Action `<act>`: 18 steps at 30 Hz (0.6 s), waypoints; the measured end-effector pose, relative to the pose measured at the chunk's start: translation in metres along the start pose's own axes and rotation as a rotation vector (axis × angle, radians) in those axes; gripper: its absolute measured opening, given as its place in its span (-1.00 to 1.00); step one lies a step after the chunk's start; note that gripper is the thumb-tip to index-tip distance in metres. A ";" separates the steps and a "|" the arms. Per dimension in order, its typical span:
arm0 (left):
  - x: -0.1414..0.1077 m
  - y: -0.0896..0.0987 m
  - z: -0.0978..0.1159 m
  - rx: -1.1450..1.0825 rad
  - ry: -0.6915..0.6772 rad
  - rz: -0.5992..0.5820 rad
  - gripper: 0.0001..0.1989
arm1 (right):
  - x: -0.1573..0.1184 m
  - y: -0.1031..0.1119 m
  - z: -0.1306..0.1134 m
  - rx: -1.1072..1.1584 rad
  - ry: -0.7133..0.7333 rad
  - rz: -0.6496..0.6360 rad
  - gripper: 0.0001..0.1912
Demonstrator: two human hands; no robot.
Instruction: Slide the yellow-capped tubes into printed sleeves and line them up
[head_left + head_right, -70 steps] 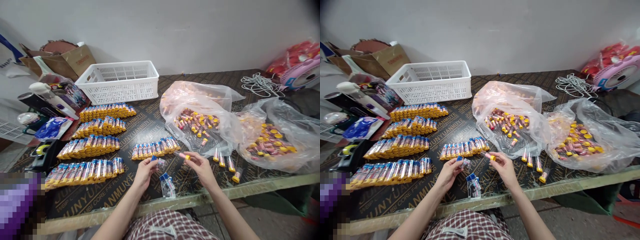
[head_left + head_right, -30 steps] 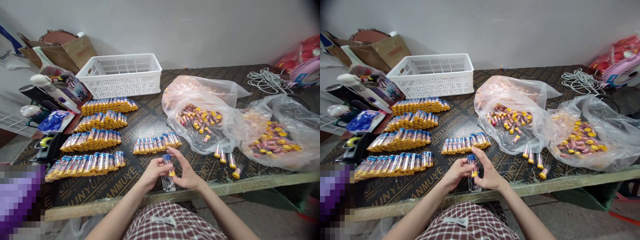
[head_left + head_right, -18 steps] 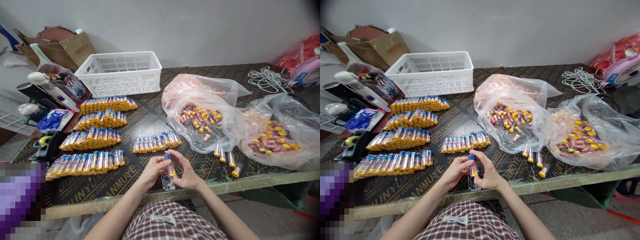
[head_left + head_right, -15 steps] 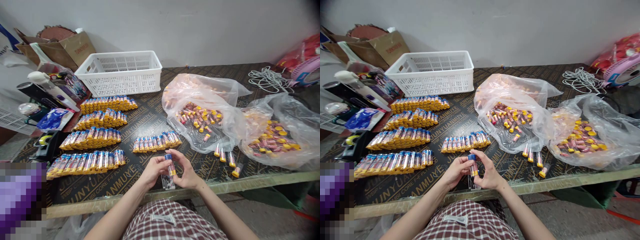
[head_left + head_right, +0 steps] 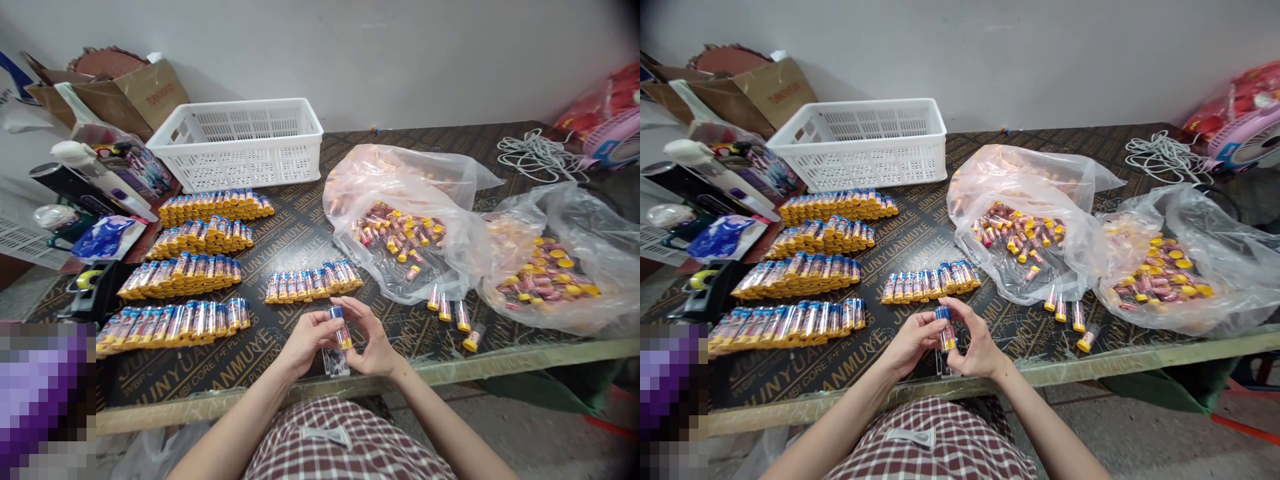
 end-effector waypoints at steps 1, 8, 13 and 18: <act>0.000 0.000 0.000 0.002 0.002 0.000 -0.71 | 0.000 0.000 0.000 0.001 0.001 0.000 -0.06; 0.000 0.002 0.000 0.024 0.007 0.026 -0.65 | 0.002 -0.001 0.001 -0.026 -0.023 -0.040 -0.08; 0.028 0.030 0.037 0.241 -0.162 0.194 -0.65 | 0.007 0.032 0.014 -0.132 -0.111 0.055 -0.06; 0.063 0.056 0.086 0.783 -0.371 0.502 -0.63 | -0.003 0.077 0.023 -0.246 -0.188 0.264 -0.24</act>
Point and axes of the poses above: each hand's wrist, its own x-axis towards the middle knuckle, its own y-axis out of the back of the hand, z = x × y, the point moved 8 cm from there along x, towards the middle knuckle, and after that the axes turned 3 degrees about x, right-handed, at the moved point
